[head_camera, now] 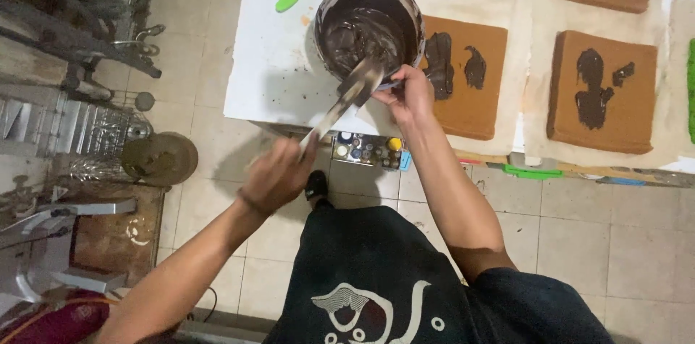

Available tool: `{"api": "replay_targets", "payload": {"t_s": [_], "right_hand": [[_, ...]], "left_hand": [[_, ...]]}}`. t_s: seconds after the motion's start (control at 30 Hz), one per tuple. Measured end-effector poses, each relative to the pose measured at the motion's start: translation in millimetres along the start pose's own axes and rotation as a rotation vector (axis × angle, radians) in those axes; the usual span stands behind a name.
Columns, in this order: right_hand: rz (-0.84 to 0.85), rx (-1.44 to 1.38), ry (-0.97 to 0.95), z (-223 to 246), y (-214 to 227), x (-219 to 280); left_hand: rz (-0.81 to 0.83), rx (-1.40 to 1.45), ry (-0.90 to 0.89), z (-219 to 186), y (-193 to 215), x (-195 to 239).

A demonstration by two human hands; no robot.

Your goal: The person scoops chocolate from a container and spreads it evenly over several rectangular cake layers using a spatula. The person moves between different cake layers on the countertop, applying and smoothing the chocolate on each one.

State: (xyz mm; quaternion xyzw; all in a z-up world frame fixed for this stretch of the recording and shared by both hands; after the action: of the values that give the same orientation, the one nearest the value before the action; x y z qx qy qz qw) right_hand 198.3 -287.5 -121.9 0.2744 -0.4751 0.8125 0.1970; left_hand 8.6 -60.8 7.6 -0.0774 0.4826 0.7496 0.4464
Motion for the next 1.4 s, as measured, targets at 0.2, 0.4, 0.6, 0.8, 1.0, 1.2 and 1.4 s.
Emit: {"api": "replay_targets", "payload": {"t_s": [0.2, 0.4, 0.6, 0.8, 1.0, 1.2, 1.4], "right_hand": [[0.013, -0.037, -0.041, 20, -45, 58], [0.032, -0.06, -0.073, 17, -40, 45], [0.038, -0.053, -0.119, 17, -52, 70], [0.026, 0.051, -0.101, 19, -57, 74], [0.062, 0.196, -0.06, -14, 31, -40], [-0.077, 0.211, 0.034, -92, -12, 24], [-0.085, 0.269, 0.152, -121, 2, -2]], "left_hand": [[-0.104, 0.158, 0.095, 85, 42, 40], [0.041, 0.737, 0.877, 159, -23, 31], [-0.03, 0.781, 0.97, 159, -20, -15], [-0.08, 0.888, 1.013, 164, -46, -4], [-0.026, 1.787, 1.43, 139, -118, 73], [0.435, 1.935, 1.417, 95, -142, 83], [0.802, 1.269, 0.889, 105, -174, 98]]}}
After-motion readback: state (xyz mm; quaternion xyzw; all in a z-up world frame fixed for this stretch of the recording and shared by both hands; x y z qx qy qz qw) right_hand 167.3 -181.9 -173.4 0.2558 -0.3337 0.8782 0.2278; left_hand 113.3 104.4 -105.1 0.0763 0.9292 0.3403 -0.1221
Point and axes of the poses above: each hand's wrist, its own x-axis away from the middle knuckle, its own y-axis out of the back of the hand, z = x × y, the point moved 7 cm from there along -x, towards the middle knuckle, and after that the axes turned 10 degrees about -x, right-handed, at the moved point
